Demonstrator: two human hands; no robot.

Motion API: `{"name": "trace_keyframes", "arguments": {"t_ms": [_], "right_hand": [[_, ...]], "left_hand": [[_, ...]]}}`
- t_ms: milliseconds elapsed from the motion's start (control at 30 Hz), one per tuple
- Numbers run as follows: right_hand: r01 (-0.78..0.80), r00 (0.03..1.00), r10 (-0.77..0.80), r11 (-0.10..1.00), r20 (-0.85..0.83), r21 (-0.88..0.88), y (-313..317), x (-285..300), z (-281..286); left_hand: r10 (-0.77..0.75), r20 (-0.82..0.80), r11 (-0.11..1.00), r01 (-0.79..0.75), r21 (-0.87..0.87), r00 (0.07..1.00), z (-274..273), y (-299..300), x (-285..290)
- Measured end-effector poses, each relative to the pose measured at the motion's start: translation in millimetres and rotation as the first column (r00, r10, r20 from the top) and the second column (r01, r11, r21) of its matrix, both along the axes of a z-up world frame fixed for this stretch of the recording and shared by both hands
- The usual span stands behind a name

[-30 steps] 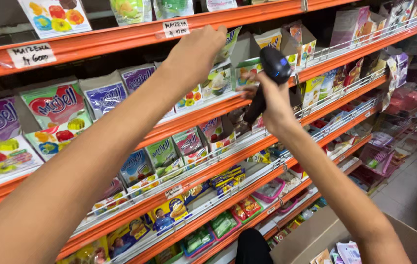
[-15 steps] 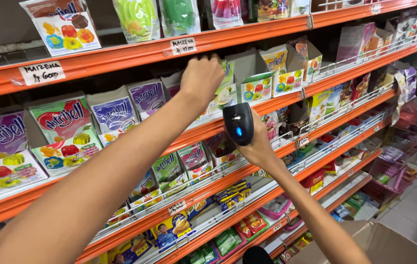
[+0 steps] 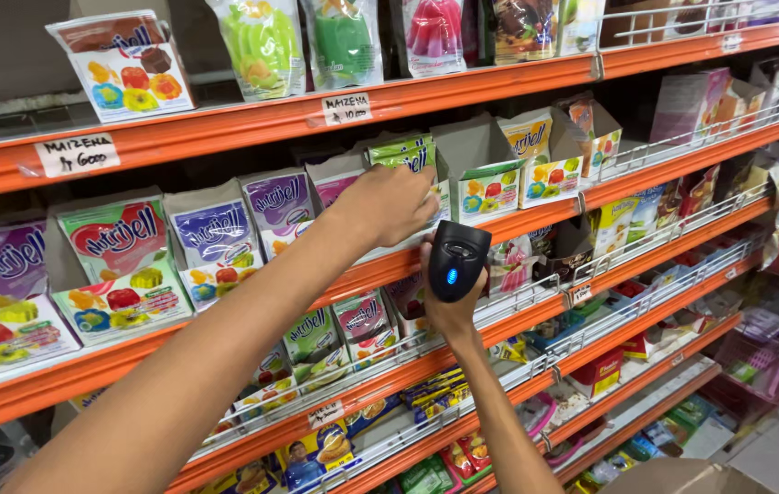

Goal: The person takes food packets from a cardboard box, scans them with a handheld barcode scanner, and places them onto supermarket shelves.

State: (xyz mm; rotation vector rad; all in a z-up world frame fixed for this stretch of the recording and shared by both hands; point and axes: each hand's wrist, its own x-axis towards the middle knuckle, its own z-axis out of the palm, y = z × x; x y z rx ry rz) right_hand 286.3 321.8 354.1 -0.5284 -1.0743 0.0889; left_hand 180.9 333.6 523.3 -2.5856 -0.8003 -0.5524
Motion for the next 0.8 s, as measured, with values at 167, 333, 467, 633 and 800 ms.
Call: {"name": "trace_keyframes", "arguments": {"t_ms": [167, 333, 467, 633, 800], "right_hand": [[0.031, 0.988, -0.035, 0.999, 0.147, 0.028, -15.7, 15.3, -4.6], [-0.087, 0.978, 0.123, 0.974, 0.166, -0.21, -23.5, 51.2, -31.7], [-0.167, 0.986, 0.14, 0.812, -0.09, -0.559, -52.5, 92.6, -99.8], [0.017, 0.966, 0.071, 0.941, 0.247, -0.339, -145.3, 169.7, -196.3], [0.2, 0.916, 0.278, 0.312, 0.291, -0.929, -280.4, 248.2, -249.6]], "left_hand": [[-0.055, 0.044, 0.91, 0.032, 0.412, 0.997, -7.6, -32.7, 5.0], [-0.215, 0.297, 0.874, 0.048, 0.483, 0.93, -45.4, -67.3, -1.7], [-0.241, 0.498, 0.962, 0.136, 0.239, 0.833, -124.7, -97.2, 13.2], [-0.193, 0.595, 0.911, 0.368, -0.188, 0.781, -263.6, -138.9, 51.8], [-0.187, 0.523, 0.544, 0.531, -0.649, 0.831, -373.6, -178.1, 95.3]]}}
